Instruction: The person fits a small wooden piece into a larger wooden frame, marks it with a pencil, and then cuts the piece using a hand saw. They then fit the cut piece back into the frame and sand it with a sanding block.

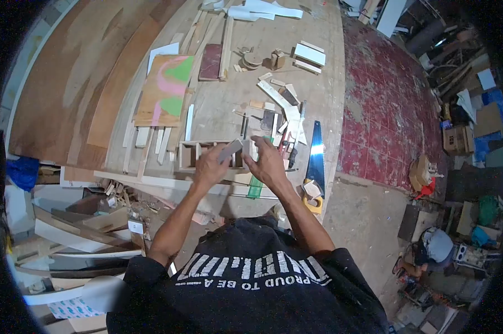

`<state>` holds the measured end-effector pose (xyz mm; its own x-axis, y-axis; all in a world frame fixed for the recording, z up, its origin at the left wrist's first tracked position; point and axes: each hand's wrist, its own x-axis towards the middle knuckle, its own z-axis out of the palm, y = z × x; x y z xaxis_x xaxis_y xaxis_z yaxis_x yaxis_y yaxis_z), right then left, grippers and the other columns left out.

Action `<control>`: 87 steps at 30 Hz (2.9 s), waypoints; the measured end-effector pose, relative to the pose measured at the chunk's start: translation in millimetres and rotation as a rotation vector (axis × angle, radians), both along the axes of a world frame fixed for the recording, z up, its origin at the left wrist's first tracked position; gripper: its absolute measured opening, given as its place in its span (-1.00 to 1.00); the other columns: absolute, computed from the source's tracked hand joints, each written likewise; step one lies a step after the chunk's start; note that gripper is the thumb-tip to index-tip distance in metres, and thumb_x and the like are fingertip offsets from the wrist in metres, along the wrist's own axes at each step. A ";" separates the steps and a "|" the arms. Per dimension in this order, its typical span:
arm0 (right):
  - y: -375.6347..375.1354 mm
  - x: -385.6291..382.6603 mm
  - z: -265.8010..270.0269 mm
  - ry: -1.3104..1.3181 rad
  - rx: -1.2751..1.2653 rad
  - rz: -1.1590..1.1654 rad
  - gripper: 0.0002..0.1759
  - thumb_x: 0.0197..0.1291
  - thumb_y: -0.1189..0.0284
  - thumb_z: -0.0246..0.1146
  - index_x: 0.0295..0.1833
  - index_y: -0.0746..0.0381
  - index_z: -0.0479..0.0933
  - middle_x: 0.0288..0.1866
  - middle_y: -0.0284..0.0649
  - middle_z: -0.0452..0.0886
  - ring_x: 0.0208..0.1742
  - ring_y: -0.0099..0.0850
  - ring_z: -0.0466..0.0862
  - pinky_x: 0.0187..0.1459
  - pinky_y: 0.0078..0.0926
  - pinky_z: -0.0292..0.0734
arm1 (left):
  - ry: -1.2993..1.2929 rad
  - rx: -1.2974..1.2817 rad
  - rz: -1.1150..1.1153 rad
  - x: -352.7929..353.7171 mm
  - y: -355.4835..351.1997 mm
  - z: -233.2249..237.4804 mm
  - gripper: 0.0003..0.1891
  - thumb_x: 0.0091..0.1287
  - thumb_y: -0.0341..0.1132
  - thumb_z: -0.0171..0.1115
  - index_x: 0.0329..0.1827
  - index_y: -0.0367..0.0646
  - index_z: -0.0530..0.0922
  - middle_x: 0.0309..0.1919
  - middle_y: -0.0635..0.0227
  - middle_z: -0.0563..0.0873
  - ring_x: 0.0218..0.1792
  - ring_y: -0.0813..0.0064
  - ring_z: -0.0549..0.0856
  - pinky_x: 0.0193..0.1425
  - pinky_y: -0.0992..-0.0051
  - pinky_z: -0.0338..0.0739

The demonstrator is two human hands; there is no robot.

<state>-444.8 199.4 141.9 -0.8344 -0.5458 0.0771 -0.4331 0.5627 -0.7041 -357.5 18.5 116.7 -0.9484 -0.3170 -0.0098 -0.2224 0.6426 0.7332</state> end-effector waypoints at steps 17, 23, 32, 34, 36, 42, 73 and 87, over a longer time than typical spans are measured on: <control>-0.6 61.8 -56.5 -0.519 -0.222 -0.151 -0.57 0.24 0.37 0.34 0.09 0.48 0.55 -0.12 -0.03 0.74 -0.13 -0.36 0.74 -0.11 -0.42 0.65 | 0.082 0.615 0.030 44.1 50.0 -47.2 -0.49 0.20 -0.42 0.35 0.25 -0.28 0.49 -0.12 0.11 0.72 -0.14 0.35 0.73 -0.02 0.42 0.60; -26.4 22.4 -79.3 -0.221 0.027 -0.216 -0.63 0.08 0.28 0.39 -0.31 0.46 0.62 -0.44 0.02 0.69 -0.40 -0.28 0.71 -0.27 -0.30 0.59 | 0.092 0.623 0.242 55.6 3.1 -66.2 -0.32 0.12 -0.41 0.46 0.36 -0.30 0.45 0.07 0.14 0.72 0.03 0.32 0.70 0.17 0.37 0.60; -45.4 8.8 -106.1 -0.121 0.080 -0.228 -0.61 0.03 0.26 0.40 -0.33 0.45 0.62 -0.49 0.01 0.69 -0.41 -0.23 0.72 -0.28 -0.29 0.60 | 0.026 0.545 0.495 151.9 -50.8 -116.7 -0.50 0.22 -0.43 0.44 0.24 -0.26 0.53 0.02 0.16 0.72 -0.02 0.34 0.70 0.08 0.38 0.63; -47.5 8.8 -106.6 -0.125 0.098 -0.210 -0.61 0.03 0.26 0.40 -0.33 0.45 0.63 -0.50 0.00 0.69 -0.42 -0.24 0.72 -0.29 -0.29 0.60 | -0.010 0.556 0.545 165.8 -51.9 -118.2 -0.50 0.22 -0.43 0.44 0.24 -0.25 0.54 -0.01 0.17 0.73 -0.02 0.35 0.70 0.08 0.39 0.62; -49.1 7.2 -107.8 -0.136 0.143 -0.213 -0.64 0.01 0.28 0.39 -0.30 0.42 0.66 -0.49 0.00 0.70 -0.40 -0.23 0.74 -0.26 -0.29 0.63 | -0.010 0.534 0.534 176.4 -53.0 -121.9 -0.49 0.22 -0.41 0.44 0.25 -0.26 0.53 -0.02 0.18 0.74 -0.02 0.35 0.70 0.08 0.40 0.62; -62.2 -7.1 -108.4 -0.149 0.356 -0.224 -0.63 -0.08 0.23 0.42 -0.29 0.34 0.70 -0.40 0.05 0.73 -0.29 -0.10 0.78 -0.16 -0.23 0.66 | -0.037 0.599 0.554 182.7 -48.0 -121.3 -0.48 0.23 -0.38 0.43 0.27 -0.26 0.53 -0.01 0.18 0.75 -0.04 0.34 0.70 0.10 0.40 0.61; 117.3 62.1 -65.8 -0.277 0.043 -0.273 -0.50 0.13 0.31 0.46 0.11 0.36 0.56 -0.28 -0.08 0.68 -0.30 -0.31 0.68 -0.21 -0.35 0.61 | -0.107 -0.417 -0.457 -13.4 -4.5 -62.7 -0.06 0.02 0.01 0.52 0.49 -0.11 0.34 0.58 0.22 0.19 0.58 0.05 0.11 0.60 -0.05 0.02; 223.2 127.0 -88.2 -0.390 0.051 -0.494 -0.51 0.14 0.28 0.45 0.06 0.39 0.57 -0.28 -0.02 0.71 -0.28 -0.22 0.75 -0.19 -0.31 0.64 | -0.257 -0.467 -0.497 -31.2 2.5 -62.5 0.08 -0.05 -0.03 0.56 0.55 -0.17 0.19 0.58 0.14 0.18 0.59 0.05 0.08 0.58 -0.10 0.05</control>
